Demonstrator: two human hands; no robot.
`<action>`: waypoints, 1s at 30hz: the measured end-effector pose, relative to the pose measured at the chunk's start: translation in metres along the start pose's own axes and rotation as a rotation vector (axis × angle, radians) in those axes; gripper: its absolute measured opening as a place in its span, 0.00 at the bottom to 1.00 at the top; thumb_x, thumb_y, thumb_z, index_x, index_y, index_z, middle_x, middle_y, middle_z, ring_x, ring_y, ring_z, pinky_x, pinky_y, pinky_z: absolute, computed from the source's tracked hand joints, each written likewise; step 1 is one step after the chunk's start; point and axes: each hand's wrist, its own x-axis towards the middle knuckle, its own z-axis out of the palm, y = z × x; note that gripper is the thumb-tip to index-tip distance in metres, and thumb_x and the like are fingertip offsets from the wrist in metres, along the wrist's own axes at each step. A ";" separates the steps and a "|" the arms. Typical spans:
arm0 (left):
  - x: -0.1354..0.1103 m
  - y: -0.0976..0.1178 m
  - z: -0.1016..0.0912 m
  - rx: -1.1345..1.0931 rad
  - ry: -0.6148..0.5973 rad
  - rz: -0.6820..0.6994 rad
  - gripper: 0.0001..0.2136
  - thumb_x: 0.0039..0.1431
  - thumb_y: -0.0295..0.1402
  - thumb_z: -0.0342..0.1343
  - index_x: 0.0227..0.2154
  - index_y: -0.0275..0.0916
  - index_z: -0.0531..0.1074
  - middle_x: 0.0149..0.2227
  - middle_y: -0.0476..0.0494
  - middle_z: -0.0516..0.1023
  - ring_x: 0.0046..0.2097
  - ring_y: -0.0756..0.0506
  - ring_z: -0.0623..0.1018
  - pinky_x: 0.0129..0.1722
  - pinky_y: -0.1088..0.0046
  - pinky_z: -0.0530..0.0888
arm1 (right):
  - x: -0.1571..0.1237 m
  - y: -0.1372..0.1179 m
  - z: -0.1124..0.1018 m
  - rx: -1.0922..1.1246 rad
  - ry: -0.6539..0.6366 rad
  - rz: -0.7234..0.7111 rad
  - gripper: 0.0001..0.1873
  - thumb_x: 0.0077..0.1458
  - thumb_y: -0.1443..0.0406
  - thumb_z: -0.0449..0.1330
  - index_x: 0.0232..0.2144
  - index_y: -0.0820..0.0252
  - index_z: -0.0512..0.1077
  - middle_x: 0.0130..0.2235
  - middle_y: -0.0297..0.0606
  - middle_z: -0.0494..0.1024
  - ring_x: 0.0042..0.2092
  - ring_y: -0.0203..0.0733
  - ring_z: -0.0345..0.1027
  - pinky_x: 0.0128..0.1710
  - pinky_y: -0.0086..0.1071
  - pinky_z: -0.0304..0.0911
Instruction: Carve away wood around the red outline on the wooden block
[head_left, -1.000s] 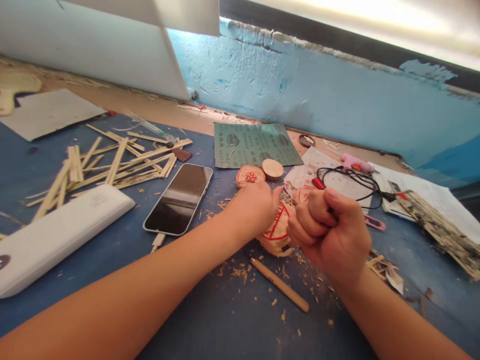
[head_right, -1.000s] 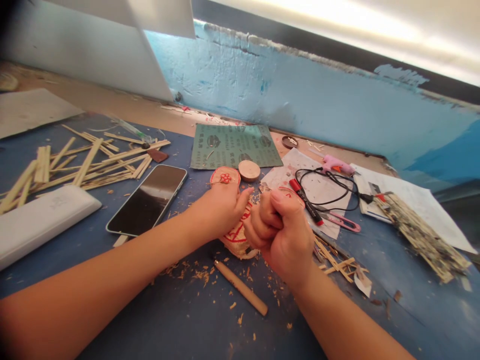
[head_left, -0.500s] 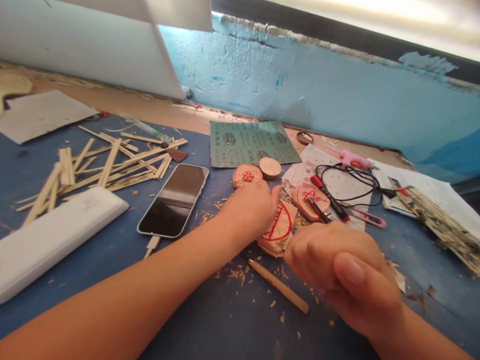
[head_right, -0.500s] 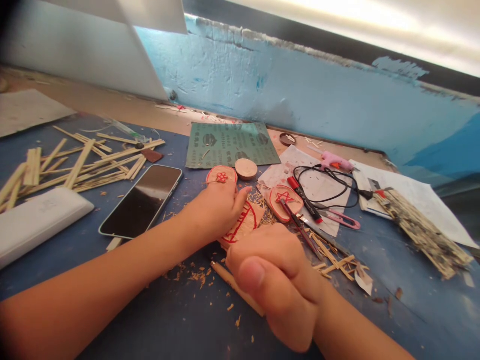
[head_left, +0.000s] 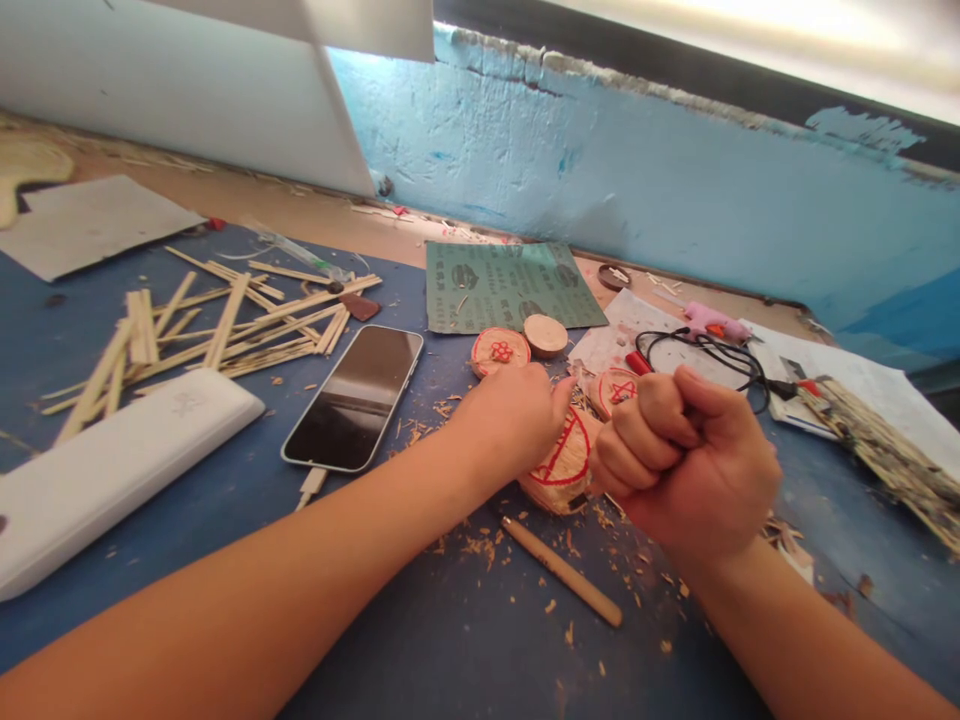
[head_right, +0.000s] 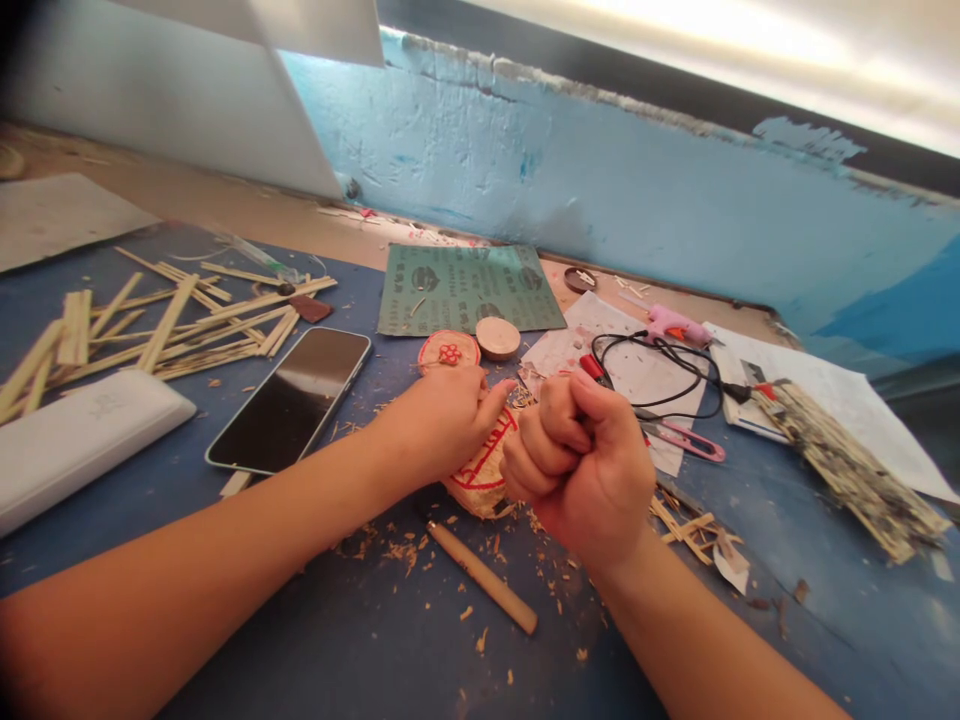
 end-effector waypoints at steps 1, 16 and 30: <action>0.000 0.000 -0.001 -0.003 -0.001 0.001 0.22 0.76 0.42 0.44 0.40 0.31 0.78 0.39 0.31 0.84 0.40 0.36 0.84 0.38 0.62 0.76 | 0.000 0.000 -0.001 0.006 -0.003 -0.003 0.27 0.67 0.54 0.53 0.20 0.54 0.48 0.18 0.24 0.42 0.17 0.33 0.32 0.16 0.30 0.38; 0.001 -0.002 -0.001 -0.010 -0.015 0.012 0.21 0.76 0.43 0.45 0.40 0.31 0.77 0.39 0.32 0.84 0.43 0.35 0.84 0.44 0.61 0.76 | 0.009 -0.001 -0.017 0.109 -0.017 0.024 0.27 0.68 0.55 0.52 0.20 0.54 0.47 0.18 0.23 0.41 0.17 0.32 0.31 0.15 0.28 0.37; -0.001 0.001 -0.002 -0.006 -0.041 -0.009 0.23 0.76 0.43 0.43 0.40 0.31 0.78 0.38 0.29 0.84 0.42 0.34 0.85 0.38 0.61 0.77 | -0.028 -0.006 0.023 -0.276 -0.055 -0.091 0.28 0.69 0.54 0.53 0.19 0.55 0.50 0.18 0.27 0.47 0.19 0.36 0.41 0.20 0.37 0.45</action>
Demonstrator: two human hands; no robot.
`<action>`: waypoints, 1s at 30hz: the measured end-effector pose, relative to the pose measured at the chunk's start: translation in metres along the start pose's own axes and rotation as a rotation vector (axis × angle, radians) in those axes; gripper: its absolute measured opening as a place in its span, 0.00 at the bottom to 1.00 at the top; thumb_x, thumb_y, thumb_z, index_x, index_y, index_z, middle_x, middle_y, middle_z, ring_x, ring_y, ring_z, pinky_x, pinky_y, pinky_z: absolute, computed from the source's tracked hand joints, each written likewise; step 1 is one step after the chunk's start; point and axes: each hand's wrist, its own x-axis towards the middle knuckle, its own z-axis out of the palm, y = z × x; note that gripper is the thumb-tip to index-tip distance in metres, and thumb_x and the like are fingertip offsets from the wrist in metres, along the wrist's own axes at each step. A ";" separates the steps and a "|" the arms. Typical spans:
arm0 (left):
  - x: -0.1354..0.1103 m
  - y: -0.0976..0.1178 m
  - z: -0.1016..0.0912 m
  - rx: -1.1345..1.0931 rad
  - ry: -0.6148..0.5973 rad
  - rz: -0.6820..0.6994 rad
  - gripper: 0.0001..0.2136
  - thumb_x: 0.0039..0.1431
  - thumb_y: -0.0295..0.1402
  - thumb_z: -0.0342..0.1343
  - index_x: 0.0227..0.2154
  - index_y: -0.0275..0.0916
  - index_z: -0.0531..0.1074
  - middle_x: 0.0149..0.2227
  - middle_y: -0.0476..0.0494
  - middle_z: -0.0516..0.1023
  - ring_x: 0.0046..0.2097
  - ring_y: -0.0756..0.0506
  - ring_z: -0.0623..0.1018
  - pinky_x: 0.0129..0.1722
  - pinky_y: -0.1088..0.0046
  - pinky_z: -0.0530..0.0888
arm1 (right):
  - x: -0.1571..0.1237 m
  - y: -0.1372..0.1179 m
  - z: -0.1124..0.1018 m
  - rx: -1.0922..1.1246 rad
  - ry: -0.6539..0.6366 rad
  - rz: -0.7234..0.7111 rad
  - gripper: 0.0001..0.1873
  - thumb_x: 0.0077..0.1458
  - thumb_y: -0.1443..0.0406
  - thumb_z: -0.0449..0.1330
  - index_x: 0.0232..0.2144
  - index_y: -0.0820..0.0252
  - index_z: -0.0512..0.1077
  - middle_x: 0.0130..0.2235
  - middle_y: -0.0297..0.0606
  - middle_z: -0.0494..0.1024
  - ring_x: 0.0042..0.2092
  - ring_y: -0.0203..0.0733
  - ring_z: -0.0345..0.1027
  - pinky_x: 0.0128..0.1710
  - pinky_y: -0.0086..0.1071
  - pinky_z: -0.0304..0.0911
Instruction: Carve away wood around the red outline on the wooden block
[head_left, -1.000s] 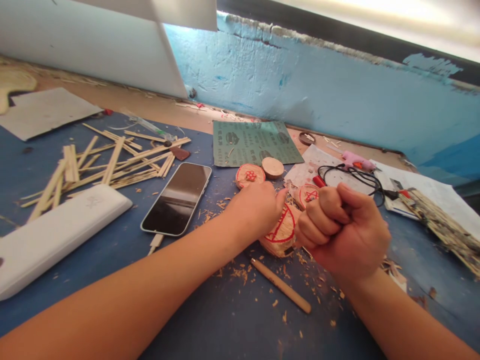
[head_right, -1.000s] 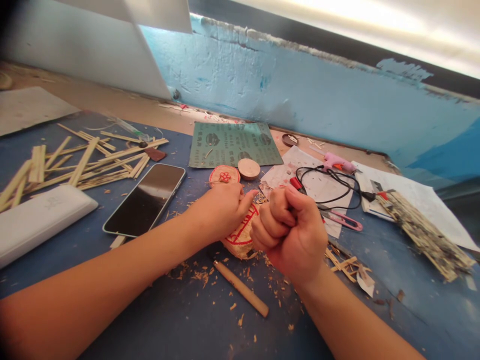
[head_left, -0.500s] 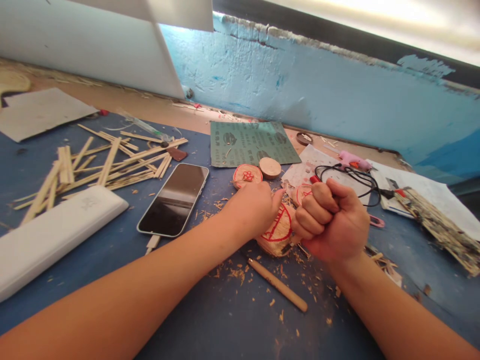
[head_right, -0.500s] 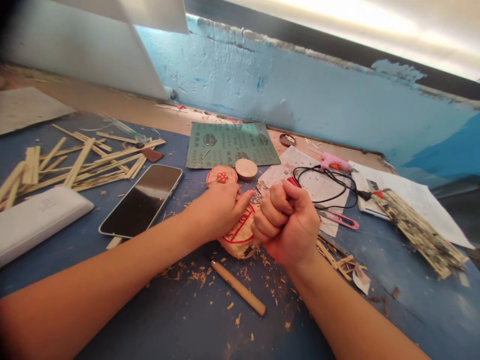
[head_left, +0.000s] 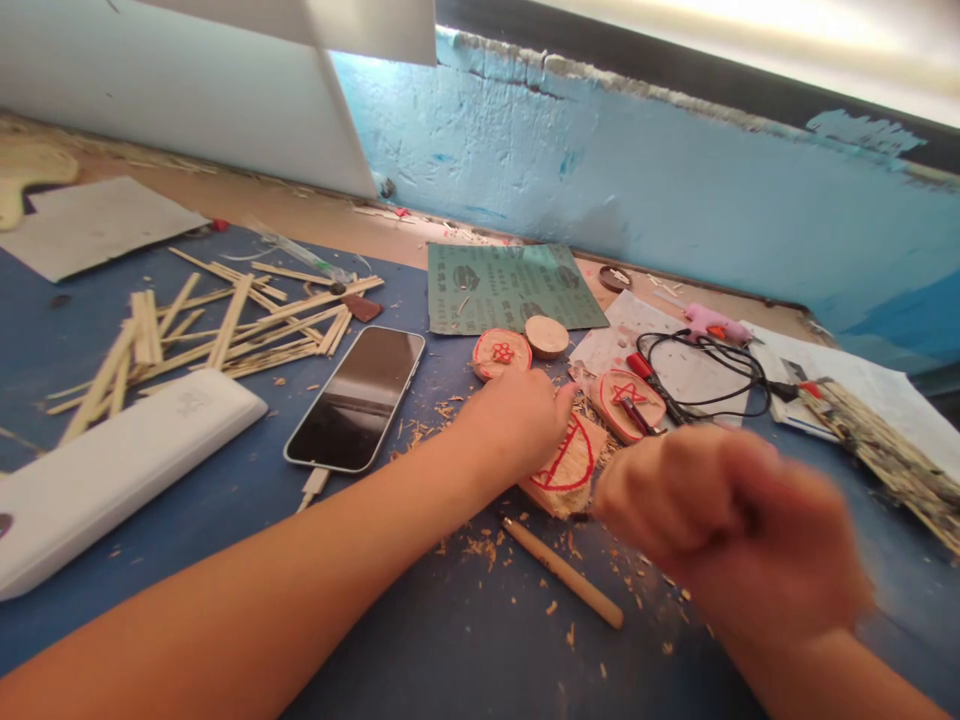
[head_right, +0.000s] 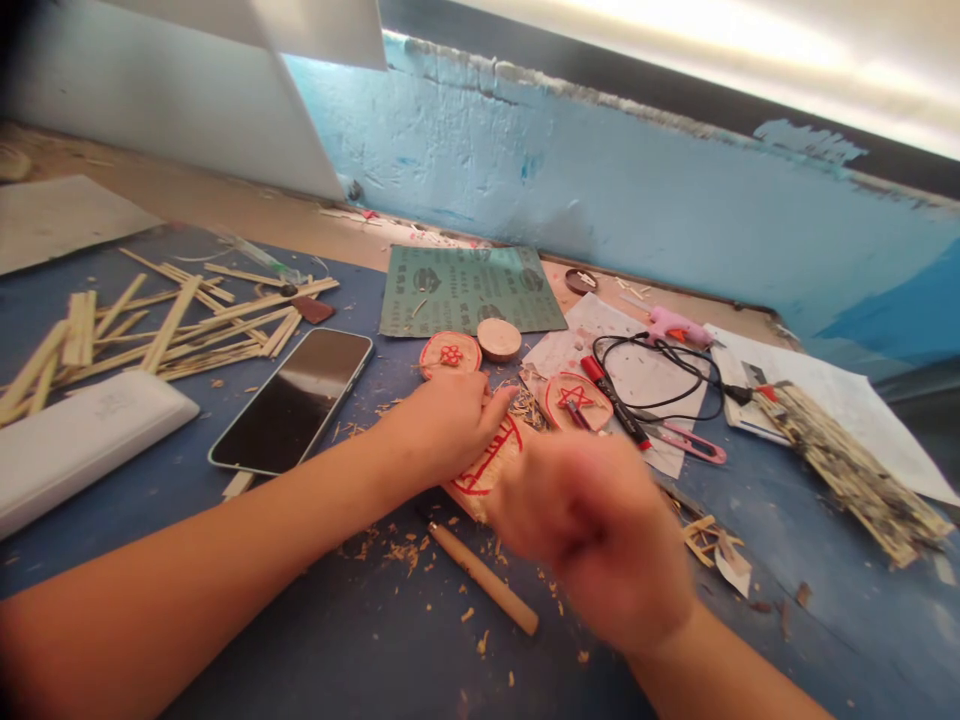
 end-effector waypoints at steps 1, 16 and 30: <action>-0.001 0.000 0.000 -0.005 -0.001 0.006 0.23 0.77 0.43 0.43 0.40 0.31 0.78 0.38 0.30 0.84 0.42 0.34 0.85 0.39 0.62 0.77 | 0.005 -0.004 -0.004 0.136 0.061 -0.022 0.28 0.69 0.54 0.51 0.19 0.55 0.47 0.17 0.25 0.43 0.17 0.34 0.37 0.18 0.36 0.42; -0.001 -0.001 -0.001 -0.039 -0.016 -0.022 0.22 0.76 0.44 0.44 0.39 0.32 0.78 0.40 0.30 0.85 0.44 0.32 0.85 0.42 0.59 0.78 | 0.002 0.004 -0.004 -0.039 -0.029 0.011 0.28 0.69 0.51 0.53 0.20 0.56 0.53 0.18 0.26 0.48 0.20 0.33 0.44 0.20 0.34 0.46; -0.002 0.002 -0.003 -0.081 0.009 -0.081 0.21 0.75 0.45 0.47 0.40 0.32 0.78 0.39 0.28 0.85 0.43 0.32 0.85 0.42 0.58 0.78 | 0.003 0.005 0.000 -0.083 -0.006 -0.024 0.29 0.68 0.52 0.55 0.19 0.57 0.52 0.17 0.26 0.48 0.20 0.34 0.45 0.21 0.34 0.47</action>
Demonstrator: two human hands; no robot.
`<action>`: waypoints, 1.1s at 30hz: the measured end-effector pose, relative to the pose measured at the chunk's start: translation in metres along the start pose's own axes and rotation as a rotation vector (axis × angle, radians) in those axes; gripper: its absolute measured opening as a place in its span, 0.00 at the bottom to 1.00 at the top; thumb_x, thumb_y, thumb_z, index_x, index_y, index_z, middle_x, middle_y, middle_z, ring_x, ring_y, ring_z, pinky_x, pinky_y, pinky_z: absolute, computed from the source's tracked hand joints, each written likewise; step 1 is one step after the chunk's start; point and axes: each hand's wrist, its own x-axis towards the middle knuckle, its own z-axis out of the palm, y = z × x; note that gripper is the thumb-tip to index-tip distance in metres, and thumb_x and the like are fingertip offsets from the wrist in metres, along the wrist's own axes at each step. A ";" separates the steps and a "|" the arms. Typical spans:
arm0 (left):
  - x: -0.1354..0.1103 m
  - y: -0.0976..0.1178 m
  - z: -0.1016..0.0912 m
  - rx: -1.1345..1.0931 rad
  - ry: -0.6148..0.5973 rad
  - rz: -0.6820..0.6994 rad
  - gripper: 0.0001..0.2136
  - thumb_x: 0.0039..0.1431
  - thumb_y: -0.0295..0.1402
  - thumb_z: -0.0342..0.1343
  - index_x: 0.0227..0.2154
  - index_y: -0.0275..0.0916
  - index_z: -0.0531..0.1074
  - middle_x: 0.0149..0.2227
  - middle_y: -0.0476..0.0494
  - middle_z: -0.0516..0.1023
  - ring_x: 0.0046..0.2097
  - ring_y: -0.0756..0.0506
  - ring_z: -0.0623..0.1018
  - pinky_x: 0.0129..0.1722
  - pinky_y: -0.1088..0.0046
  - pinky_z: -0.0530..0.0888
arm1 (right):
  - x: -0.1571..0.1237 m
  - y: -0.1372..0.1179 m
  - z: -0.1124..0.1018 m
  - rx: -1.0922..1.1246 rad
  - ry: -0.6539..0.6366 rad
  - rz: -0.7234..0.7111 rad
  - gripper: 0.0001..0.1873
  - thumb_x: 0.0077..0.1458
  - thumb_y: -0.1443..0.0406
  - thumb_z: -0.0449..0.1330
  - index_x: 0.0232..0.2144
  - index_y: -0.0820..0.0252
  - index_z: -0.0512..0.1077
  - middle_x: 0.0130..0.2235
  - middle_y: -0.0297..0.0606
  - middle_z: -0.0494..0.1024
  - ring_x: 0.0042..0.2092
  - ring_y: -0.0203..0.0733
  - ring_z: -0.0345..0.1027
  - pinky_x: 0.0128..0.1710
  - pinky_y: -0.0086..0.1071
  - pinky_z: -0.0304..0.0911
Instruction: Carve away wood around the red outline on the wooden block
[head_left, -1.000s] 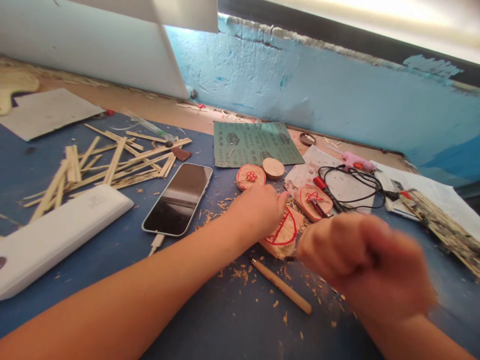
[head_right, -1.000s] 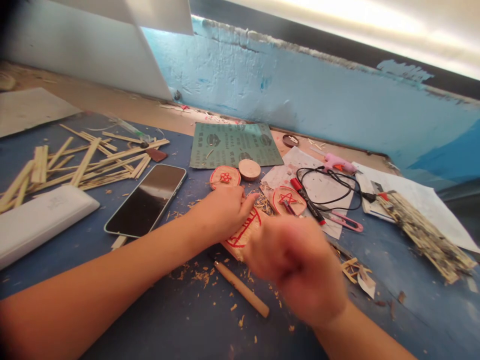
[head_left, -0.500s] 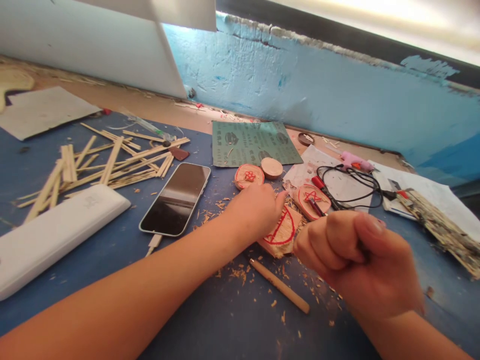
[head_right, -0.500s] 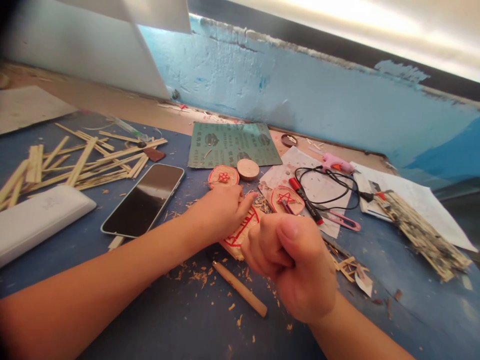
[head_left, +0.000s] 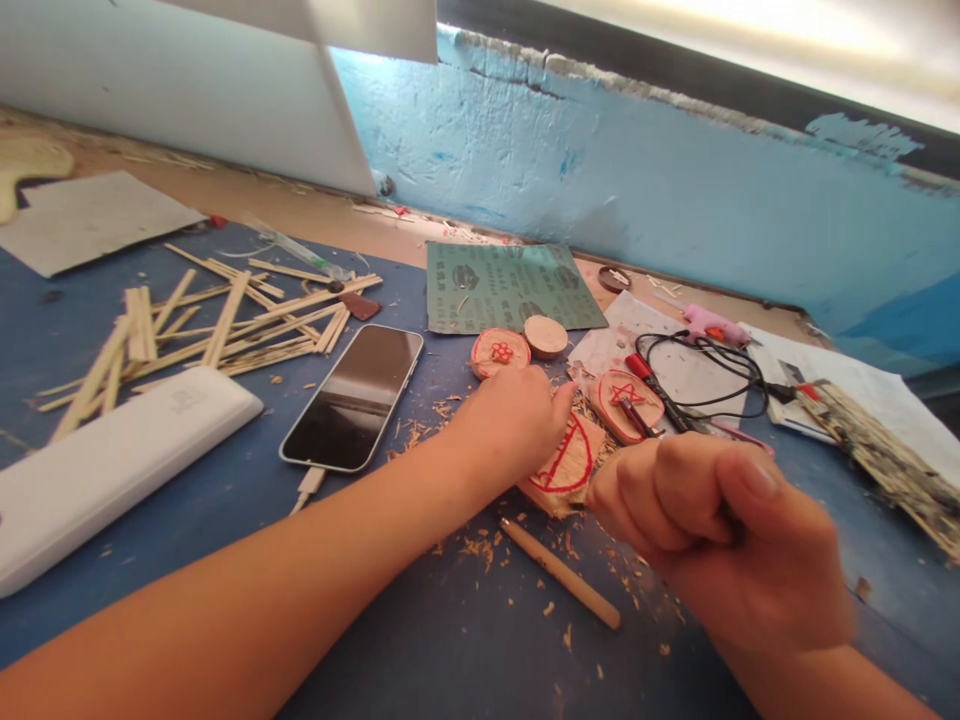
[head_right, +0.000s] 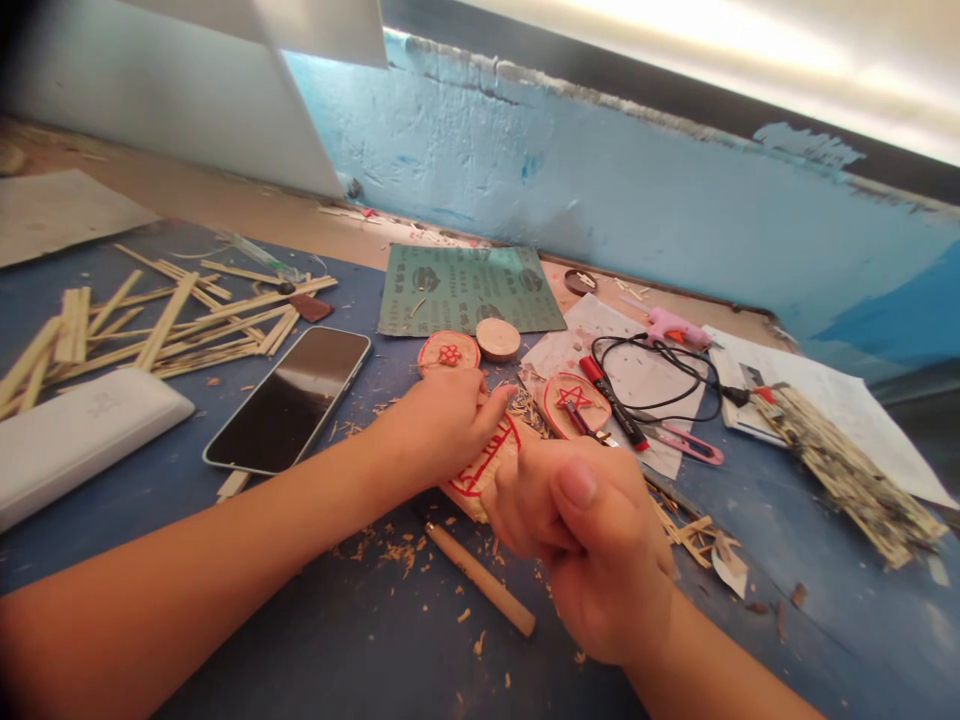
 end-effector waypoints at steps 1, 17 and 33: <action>0.000 0.000 0.000 -0.007 0.004 0.001 0.21 0.74 0.45 0.47 0.40 0.32 0.78 0.39 0.28 0.85 0.43 0.32 0.85 0.42 0.58 0.78 | 0.000 0.000 0.000 0.000 -0.001 0.003 0.29 0.68 0.52 0.55 0.19 0.57 0.52 0.18 0.26 0.48 0.20 0.34 0.46 0.21 0.34 0.47; 0.001 -0.003 0.002 -0.016 0.060 0.009 0.20 0.74 0.45 0.48 0.40 0.33 0.77 0.37 0.31 0.84 0.40 0.35 0.84 0.39 0.61 0.76 | -0.001 0.009 0.005 -0.034 0.004 -0.077 0.28 0.68 0.54 0.55 0.19 0.57 0.52 0.18 0.26 0.48 0.20 0.32 0.43 0.21 0.32 0.43; 0.001 0.000 0.009 -0.003 0.074 -0.015 0.21 0.76 0.44 0.45 0.47 0.31 0.76 0.44 0.27 0.84 0.48 0.33 0.85 0.44 0.61 0.79 | 0.021 0.018 -0.001 0.125 0.125 0.023 0.26 0.69 0.57 0.52 0.19 0.55 0.51 0.17 0.25 0.46 0.17 0.31 0.37 0.16 0.30 0.40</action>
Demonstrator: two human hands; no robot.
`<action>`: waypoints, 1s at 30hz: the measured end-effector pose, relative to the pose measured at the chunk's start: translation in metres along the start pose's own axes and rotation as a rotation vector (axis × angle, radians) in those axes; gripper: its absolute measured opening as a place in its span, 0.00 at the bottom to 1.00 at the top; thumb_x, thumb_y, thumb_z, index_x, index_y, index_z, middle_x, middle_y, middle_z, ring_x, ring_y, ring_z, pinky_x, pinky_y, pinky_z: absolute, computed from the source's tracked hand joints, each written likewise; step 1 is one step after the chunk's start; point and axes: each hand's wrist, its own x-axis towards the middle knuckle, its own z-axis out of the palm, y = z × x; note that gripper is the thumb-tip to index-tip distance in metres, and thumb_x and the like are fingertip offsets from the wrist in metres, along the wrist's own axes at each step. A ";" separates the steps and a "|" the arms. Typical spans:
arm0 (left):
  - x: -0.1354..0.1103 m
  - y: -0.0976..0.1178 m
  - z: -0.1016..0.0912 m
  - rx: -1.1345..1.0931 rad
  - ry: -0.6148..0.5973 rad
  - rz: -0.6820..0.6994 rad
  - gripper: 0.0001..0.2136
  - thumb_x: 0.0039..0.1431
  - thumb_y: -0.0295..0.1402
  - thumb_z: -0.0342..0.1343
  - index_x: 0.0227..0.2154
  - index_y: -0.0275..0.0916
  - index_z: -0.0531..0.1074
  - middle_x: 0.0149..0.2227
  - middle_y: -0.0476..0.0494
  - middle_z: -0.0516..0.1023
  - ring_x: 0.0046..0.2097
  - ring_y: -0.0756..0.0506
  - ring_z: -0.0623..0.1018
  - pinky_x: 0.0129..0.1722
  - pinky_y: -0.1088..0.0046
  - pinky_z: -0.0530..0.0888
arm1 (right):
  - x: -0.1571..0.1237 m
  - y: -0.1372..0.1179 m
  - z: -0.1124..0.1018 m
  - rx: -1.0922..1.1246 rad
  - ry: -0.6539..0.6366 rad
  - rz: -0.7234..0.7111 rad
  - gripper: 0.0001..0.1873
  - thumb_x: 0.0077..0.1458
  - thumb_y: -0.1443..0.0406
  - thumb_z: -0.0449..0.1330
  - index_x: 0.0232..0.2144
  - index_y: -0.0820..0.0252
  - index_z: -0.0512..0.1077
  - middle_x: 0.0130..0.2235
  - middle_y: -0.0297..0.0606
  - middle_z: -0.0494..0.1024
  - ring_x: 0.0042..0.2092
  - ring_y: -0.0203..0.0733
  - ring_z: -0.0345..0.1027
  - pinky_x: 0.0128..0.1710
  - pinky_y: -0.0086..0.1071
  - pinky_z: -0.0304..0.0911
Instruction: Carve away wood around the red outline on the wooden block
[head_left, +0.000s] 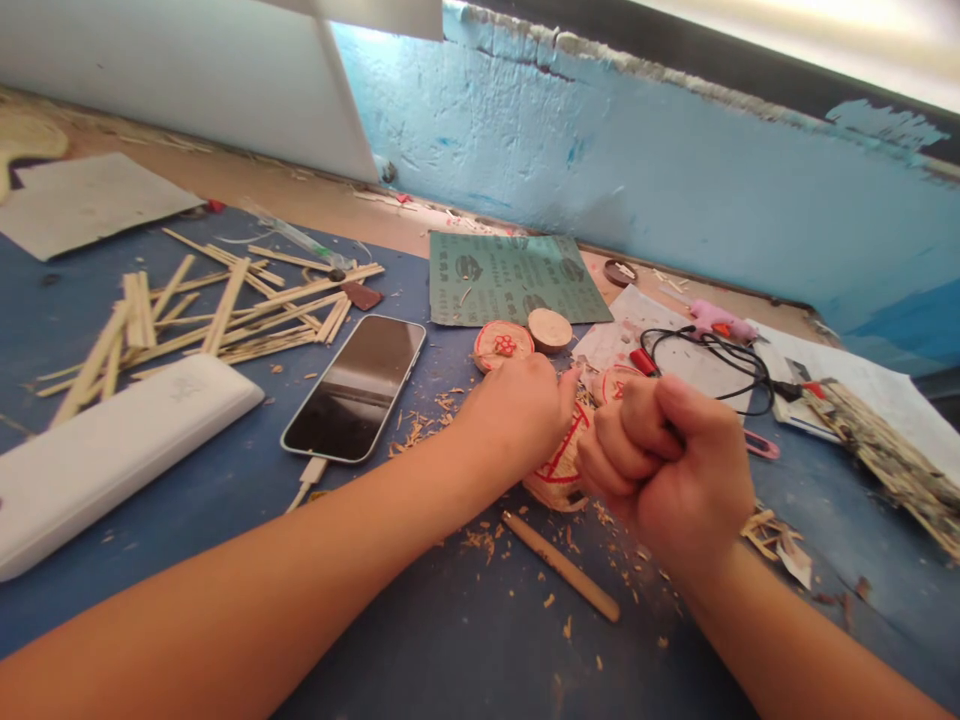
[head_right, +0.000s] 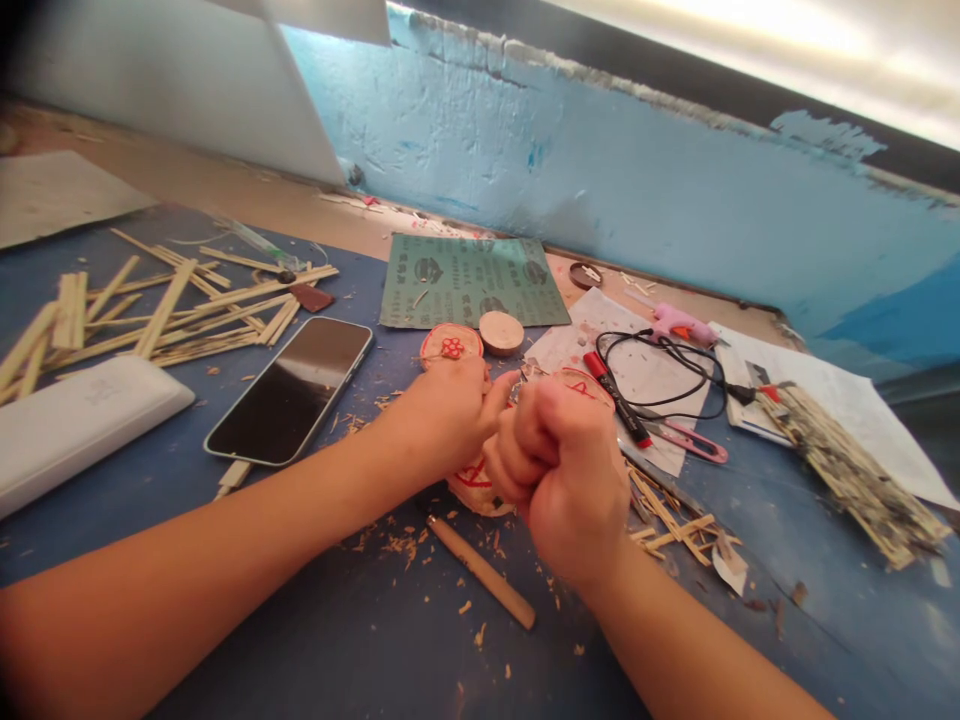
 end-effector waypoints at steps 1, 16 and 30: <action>0.000 0.000 -0.001 0.001 -0.006 -0.005 0.21 0.76 0.44 0.45 0.47 0.31 0.76 0.43 0.27 0.84 0.48 0.32 0.85 0.44 0.61 0.79 | -0.002 0.000 0.003 -0.034 -0.017 -0.013 0.26 0.68 0.57 0.54 0.19 0.55 0.52 0.17 0.25 0.47 0.18 0.31 0.37 0.16 0.29 0.40; -0.001 0.000 -0.002 -0.002 -0.009 0.004 0.21 0.76 0.44 0.45 0.46 0.31 0.75 0.43 0.27 0.84 0.47 0.33 0.85 0.42 0.62 0.78 | 0.017 0.005 -0.022 0.224 0.044 0.137 0.28 0.65 0.54 0.57 0.19 0.54 0.47 0.17 0.22 0.42 0.17 0.30 0.32 0.13 0.26 0.36; -0.001 0.002 -0.006 0.032 0.016 -0.003 0.22 0.75 0.46 0.44 0.45 0.33 0.76 0.41 0.27 0.84 0.46 0.31 0.86 0.40 0.59 0.80 | -0.032 -0.004 0.016 -0.388 -0.060 -0.226 0.25 0.68 0.56 0.55 0.20 0.55 0.55 0.18 0.28 0.49 0.20 0.36 0.46 0.22 0.36 0.47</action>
